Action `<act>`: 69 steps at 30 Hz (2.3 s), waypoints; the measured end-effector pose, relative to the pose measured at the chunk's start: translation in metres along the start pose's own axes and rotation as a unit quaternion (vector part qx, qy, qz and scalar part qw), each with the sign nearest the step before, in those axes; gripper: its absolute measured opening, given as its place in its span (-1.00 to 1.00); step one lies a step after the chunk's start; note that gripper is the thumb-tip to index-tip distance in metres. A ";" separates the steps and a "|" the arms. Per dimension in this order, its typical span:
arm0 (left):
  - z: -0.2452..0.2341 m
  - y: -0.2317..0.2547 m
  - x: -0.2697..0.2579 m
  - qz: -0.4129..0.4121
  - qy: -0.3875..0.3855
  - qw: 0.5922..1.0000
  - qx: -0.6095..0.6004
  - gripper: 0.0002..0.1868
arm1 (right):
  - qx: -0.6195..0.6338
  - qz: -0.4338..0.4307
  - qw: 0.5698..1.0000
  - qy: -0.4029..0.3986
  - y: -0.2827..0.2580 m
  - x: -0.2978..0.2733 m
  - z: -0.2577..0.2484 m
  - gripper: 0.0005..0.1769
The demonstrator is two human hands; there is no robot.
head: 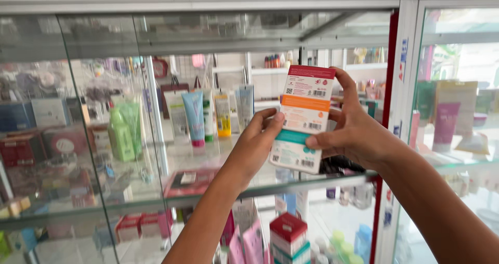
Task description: The person wipes the glass shelves of a display cabinet with a dark cloth and rearranges cosmetic products. They handle tubes, boxes, and bottles, moving them aside to clean the shelf surface and then placing them back in organized stacks.
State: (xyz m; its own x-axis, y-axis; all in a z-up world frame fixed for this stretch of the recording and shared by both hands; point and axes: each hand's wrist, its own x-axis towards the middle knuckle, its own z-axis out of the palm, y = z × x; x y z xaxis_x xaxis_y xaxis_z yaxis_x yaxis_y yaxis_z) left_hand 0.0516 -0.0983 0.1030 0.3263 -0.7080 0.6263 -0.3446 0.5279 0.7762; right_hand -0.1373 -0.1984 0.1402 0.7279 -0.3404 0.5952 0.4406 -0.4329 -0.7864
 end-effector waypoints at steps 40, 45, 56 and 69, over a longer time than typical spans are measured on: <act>0.056 -0.173 -0.200 -0.191 0.125 0.970 -0.080 -0.37 | 0.018 0.207 0.974 -0.094 0.163 -0.154 0.054 0.57; 0.054 -0.197 -0.203 -0.178 0.132 0.975 -0.031 -0.35 | -0.022 0.248 0.964 -0.089 0.179 -0.156 0.058 0.58; 0.038 -0.231 -0.201 -0.075 0.098 0.992 0.017 -0.32 | -0.044 0.236 0.971 -0.009 0.208 -0.158 0.055 0.57; 0.047 -0.237 -0.204 0.024 0.158 0.935 0.316 -0.01 | -0.368 0.207 0.896 0.136 0.209 -0.195 0.026 0.44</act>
State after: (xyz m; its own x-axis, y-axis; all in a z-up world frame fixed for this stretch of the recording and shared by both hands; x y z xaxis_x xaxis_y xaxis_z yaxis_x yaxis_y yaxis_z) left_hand 0.0255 -0.1007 -0.2120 0.5063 -0.4641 0.7269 -0.7846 0.1020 0.6115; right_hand -0.1731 -0.2008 -0.1445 0.5505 -0.7461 0.3747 -0.3754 -0.6221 -0.6871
